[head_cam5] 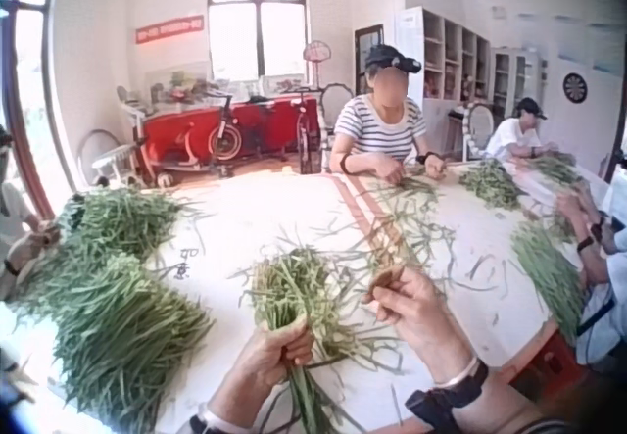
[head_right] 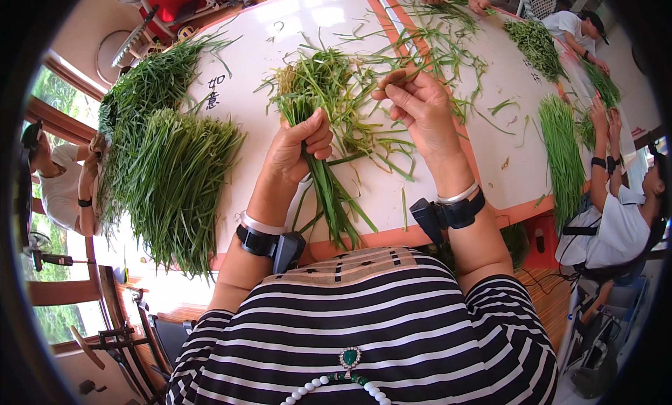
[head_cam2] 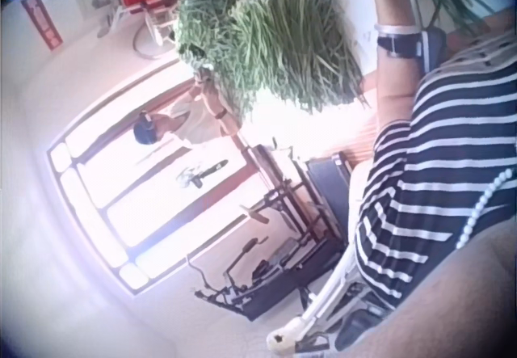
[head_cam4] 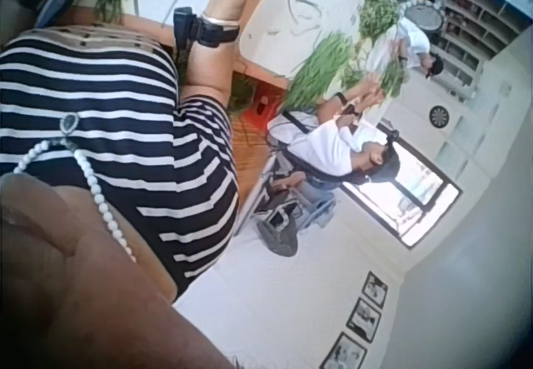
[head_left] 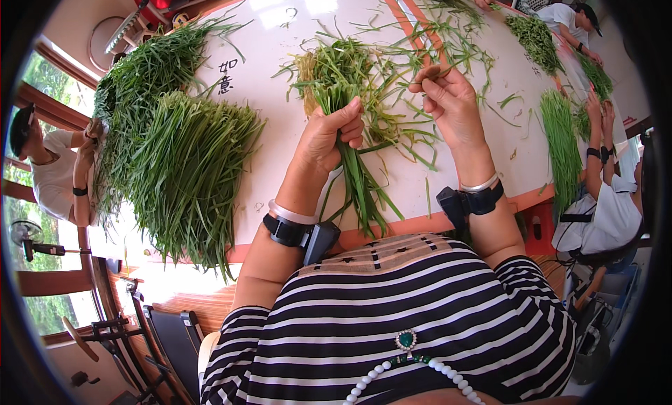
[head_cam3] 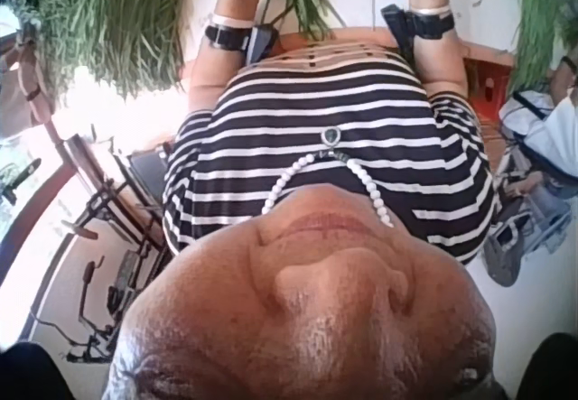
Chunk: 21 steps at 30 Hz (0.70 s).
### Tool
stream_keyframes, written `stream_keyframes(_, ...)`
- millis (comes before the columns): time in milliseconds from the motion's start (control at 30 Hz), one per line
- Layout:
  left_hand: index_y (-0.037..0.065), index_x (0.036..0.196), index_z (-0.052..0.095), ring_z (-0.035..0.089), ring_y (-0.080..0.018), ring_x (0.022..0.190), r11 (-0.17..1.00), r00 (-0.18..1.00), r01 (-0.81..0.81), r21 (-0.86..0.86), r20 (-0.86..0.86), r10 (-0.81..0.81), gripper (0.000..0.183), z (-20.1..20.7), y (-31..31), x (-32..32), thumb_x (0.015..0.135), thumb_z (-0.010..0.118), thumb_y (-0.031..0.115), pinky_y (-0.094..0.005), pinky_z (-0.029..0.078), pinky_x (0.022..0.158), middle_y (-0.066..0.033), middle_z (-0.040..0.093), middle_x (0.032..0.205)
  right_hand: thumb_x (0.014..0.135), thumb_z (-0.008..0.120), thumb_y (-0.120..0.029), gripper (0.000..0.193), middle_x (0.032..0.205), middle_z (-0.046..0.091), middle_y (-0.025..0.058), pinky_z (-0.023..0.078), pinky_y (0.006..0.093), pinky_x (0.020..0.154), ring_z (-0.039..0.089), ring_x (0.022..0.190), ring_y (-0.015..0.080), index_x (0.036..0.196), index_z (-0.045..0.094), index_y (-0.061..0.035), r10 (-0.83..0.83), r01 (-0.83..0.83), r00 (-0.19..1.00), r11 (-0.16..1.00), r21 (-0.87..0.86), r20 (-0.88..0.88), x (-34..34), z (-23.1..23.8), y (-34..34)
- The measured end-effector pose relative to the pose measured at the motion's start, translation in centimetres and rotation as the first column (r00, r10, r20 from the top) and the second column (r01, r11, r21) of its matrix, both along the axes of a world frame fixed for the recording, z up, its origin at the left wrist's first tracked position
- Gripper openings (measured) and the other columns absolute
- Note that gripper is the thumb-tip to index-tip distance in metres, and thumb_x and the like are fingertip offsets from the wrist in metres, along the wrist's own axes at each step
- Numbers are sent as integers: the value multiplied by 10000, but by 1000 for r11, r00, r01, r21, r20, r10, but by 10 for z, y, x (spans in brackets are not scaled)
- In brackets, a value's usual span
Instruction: The person sorts chives by hand on a table, picking through a bundle and moving them into a pile while clearing away scraps.
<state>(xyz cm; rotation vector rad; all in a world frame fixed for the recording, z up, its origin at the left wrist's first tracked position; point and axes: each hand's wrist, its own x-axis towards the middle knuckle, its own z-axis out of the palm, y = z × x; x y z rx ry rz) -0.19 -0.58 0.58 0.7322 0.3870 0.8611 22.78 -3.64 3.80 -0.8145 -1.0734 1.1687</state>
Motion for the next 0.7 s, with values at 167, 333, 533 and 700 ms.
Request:
stream_keyframes(167,-9,1119,586,344,-70,533,996,999,-6,-84,-46,2,273,0,0,-1,981,594,227,-238,350,511,65,331,619,906,610,37,106,980,670,30,512,198,615,646,802,88,971,631,-44,-94,45,964,979,199,247,-30,-1,-8)
stream_keyframes(333,-34,1235,556,394,-81,558,993,997,-38,-111,-67,30,358,-9,3,2,996,567,232,-246,408,532,40,398,654,811,654,88,141,922,655,48,522,280,660,657,822,147,884,617,-27,-180,-23,825,936,350,536,-47,1,-11)
stream_keyframes(533,37,1015,597,547,-118,611,991,977,-130,-32,-173,123,119,-3,-1,10,959,620,140,-247,436,504,-31,594,774,804,678,70,136,941,655,82,533,309,716,662,861,217,901,628,-12,-223,-163,753,849,503,620,-46,-3,-10)
stream_keyframes(700,35,1010,603,567,-118,646,994,988,-114,0,-101,113,99,-11,3,2,949,629,110,-231,421,473,-40,615,815,764,683,51,149,930,650,73,549,317,705,672,823,241,874,628,-33,-336,-193,668,784,590,664,-51,-1,-15)
